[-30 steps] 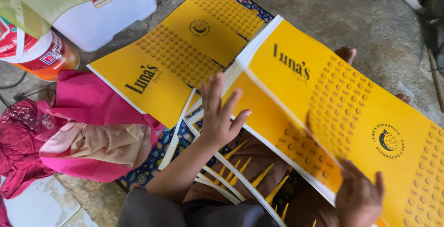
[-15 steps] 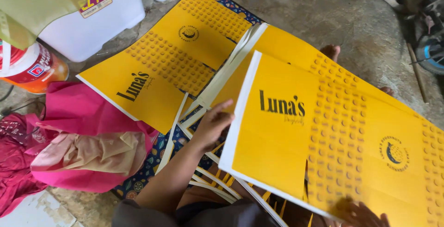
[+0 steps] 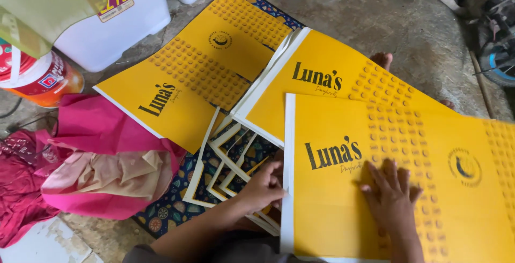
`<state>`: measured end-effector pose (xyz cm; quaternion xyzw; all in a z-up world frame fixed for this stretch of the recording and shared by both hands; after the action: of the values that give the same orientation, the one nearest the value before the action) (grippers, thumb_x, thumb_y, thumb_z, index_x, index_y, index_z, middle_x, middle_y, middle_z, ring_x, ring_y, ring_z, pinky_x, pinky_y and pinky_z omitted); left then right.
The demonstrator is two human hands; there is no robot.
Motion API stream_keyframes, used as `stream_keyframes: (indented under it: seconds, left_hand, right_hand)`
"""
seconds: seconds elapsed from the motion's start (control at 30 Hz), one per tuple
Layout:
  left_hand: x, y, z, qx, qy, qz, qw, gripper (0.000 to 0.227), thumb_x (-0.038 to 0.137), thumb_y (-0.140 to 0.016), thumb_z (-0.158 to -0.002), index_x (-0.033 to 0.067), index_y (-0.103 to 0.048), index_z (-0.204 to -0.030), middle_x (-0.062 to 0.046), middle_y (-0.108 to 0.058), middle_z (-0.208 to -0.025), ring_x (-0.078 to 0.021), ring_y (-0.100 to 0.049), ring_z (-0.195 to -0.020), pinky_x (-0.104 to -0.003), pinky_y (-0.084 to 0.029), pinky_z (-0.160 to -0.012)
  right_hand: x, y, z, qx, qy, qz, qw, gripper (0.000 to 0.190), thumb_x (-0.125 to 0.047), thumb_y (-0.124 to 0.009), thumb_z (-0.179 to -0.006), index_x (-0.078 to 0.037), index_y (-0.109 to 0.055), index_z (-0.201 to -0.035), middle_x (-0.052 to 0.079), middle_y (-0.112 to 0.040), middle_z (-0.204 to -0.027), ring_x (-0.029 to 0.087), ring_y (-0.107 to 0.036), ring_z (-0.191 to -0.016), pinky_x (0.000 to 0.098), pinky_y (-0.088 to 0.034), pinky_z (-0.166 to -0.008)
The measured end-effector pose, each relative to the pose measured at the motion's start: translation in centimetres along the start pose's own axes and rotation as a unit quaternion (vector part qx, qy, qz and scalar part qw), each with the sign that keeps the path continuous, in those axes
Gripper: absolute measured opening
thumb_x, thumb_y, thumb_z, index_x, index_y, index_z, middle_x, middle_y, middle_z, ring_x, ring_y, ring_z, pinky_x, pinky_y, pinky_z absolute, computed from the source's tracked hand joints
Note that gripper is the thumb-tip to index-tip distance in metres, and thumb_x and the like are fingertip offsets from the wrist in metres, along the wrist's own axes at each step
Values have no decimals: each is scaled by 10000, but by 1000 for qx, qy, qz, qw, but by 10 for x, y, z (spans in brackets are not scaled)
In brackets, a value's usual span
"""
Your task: Peeling off the waste edges from printed cardboard sheets
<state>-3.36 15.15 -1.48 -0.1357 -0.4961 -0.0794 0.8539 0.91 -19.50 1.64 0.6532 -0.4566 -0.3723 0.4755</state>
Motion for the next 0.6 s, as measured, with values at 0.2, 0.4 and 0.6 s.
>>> stream_keyframes:
  seconds: [0.2,0.4,0.6]
  left_hand:
    - [-43,-37,-25,-65,-32,91,993,419,48,-712,-874,61,-645,-1287,-124,-750,-1045,-169,-726,-726,-278,-634,-606]
    - [6,-13,-6,42,-2,-58,997,147,278,-677,-992,162,-623,-919,-8,-594,-795,-136,-531,-674,-341,-509,-699]
    - [39,12,-22,88,-143,11,986,217,254,-590,-1022,61,-680,-1063,-56,-655,-866,-149,-664,-677,-267,-641,-588]
  right_hand:
    - [32,-24,-38,-98,-90,4,991,627,-544,-581,-885,-445,-493,-1497,35,-338,-1699,386,-235,-1557,722,-208,-1056]
    - [19,-27,-38,-27,-73,-38,996,535,-475,-548,-964,-403,-518,-1494,93,-360,-1693,525,-259,-1525,741,-138,-1097]
    - [27,-31,-30,21,-41,-30,998,502,-465,-554,-992,-366,-573,-1483,137,-452,-1662,488,-315,-1538,607,-163,-1165]
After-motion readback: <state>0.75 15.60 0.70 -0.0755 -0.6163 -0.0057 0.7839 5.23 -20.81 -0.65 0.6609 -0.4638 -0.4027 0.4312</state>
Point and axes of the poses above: each hand's wrist, its own z-axis away from the middle knuckle, its own y-axis out of the back of the hand, x = y × z, the point moved 3 cm from there along -z, towards the middle knuckle
